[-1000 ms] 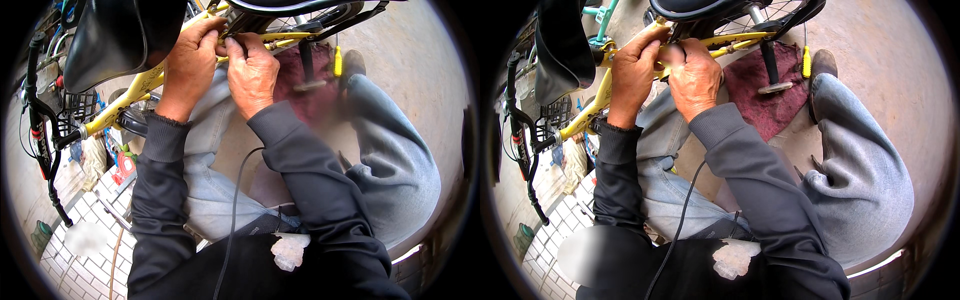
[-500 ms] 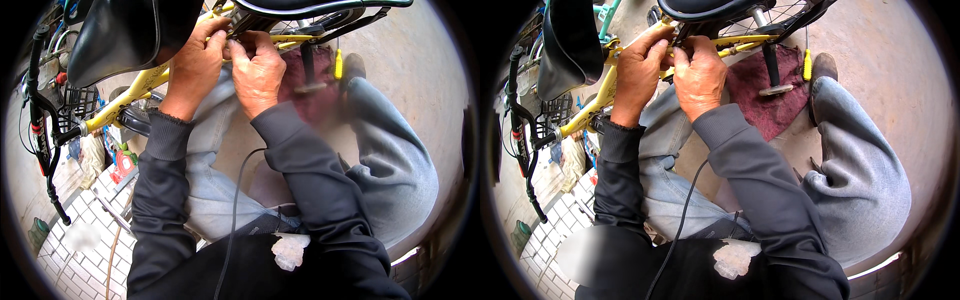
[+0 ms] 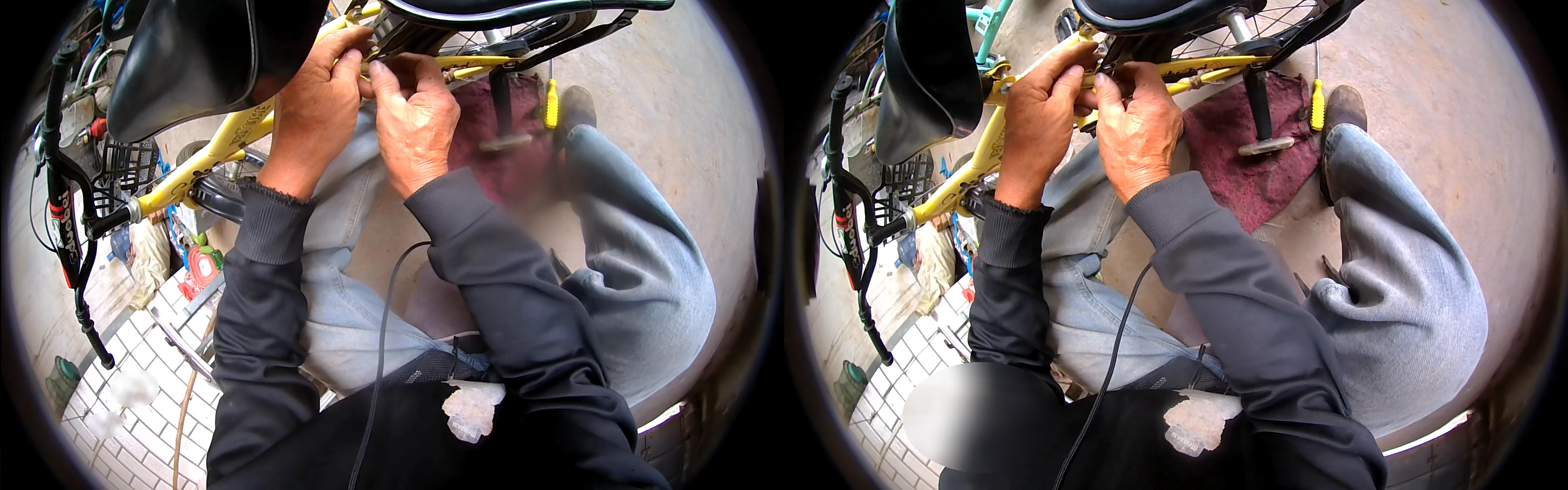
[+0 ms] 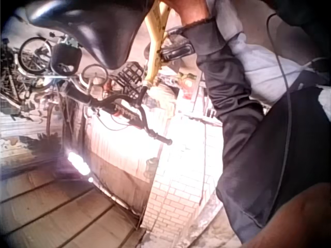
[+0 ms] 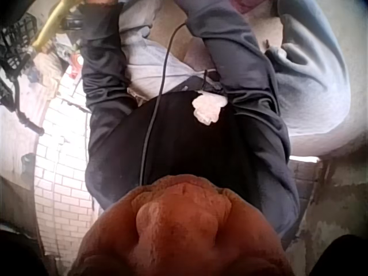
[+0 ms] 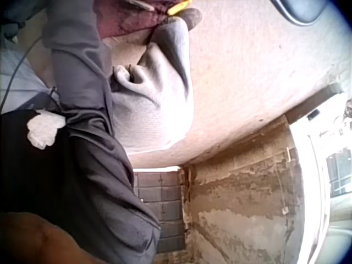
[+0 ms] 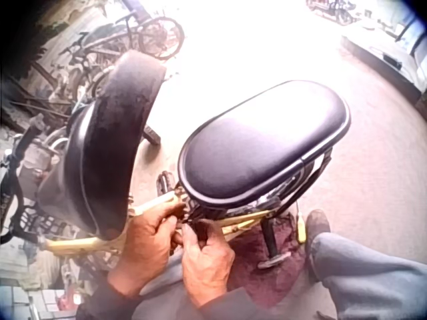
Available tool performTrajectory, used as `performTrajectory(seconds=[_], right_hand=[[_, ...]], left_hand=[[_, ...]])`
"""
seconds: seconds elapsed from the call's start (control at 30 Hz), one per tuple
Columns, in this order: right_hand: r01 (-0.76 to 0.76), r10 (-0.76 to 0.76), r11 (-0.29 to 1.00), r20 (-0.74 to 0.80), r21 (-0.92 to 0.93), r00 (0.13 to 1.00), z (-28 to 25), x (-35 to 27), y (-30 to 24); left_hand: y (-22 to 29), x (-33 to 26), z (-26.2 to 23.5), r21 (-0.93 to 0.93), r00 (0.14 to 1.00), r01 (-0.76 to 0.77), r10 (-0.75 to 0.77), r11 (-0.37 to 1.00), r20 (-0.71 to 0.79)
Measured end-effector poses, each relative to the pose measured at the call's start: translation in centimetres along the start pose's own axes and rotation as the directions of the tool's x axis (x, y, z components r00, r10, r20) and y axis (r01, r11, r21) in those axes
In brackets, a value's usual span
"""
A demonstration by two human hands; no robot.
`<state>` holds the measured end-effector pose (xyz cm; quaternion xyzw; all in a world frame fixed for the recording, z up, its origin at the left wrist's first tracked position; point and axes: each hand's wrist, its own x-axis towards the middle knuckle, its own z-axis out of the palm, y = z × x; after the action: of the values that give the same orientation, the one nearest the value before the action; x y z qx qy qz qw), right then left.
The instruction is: The person sits on the floor and uses a yellow screwdriver to adjust a bolt on the rear frame of a yellow bicycle. They wipe the area with a cloth and continue to tighten the bolt, focusing on the seat post area.
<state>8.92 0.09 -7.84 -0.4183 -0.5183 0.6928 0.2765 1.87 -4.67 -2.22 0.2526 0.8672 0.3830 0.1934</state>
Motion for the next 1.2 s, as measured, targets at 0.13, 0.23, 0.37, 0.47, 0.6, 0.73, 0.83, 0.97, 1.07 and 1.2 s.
performTrajectory(seconds=[0.13,0.23,0.37,0.47,0.6,0.73,0.83,0.97,1.07,1.2], right_hand=[[0.085,-0.085,0.996,0.003,0.015,0.996,0.0,0.3,0.4],[0.147,-0.147,0.989,0.002,-0.012,0.989,-0.1,0.6,1.0],[0.162,-0.162,0.978,0.013,-0.133,0.987,-0.2,0.5,0.5],[0.038,-0.028,0.99,0.081,-0.136,0.996,-1.3,0.7,-0.1],[-0.106,0.1,0.979,-0.042,-0.175,0.994,-4.4,2.6,2.0],[-0.136,0.008,0.847,-0.244,-0.514,0.97,-11.4,6.5,7.7],[-0.155,-0.057,0.6,-0.235,-0.785,0.97,-16.6,7.8,9.9],[-0.199,-0.03,0.476,-0.242,-0.856,0.97,-19.9,8.4,13.5],[-0.198,0.008,0.439,-0.216,-0.877,0.976,-20.5,9.2,15.4],[-0.158,-0.056,0.389,-0.194,-0.908,0.979,-20.3,10.8,17.2]], left_hand=[[0.0,0.0,0.1,-0.009,1.0,-0.008,0.008,1.0,-0.015],[-0.1,0.1,0.3,-0.041,1.0,0.011,-0.012,0.999,-0.009],[0.0,0.1,0.2,-0.045,1.0,0.023,-0.024,0.999,-0.008],[0.1,-0.1,0.4,-0.057,1.0,0.024,-0.025,0.998,-0.016],[0.0,0.0,0.3,-0.027,0.999,0.036,-0.036,0.999,-0.013],[0.4,-0.2,0.1,0.008,1.0,0.007,-0.007,1.0,-0.012],[0.0,-0.1,0.2,0.02,1.0,-0.026,0.026,0.999,-0.012],[-0.2,-0.2,0.0,0.097,0.999,-0.05,0.051,0.994,0.0],[-0.2,-0.4,0.1,0.166,0.999,-0.046,0.041,0.985,0.03],[0.8,-0.5,0.4,0.129,1.0,0.001,-0.003,0.992,0.012]])
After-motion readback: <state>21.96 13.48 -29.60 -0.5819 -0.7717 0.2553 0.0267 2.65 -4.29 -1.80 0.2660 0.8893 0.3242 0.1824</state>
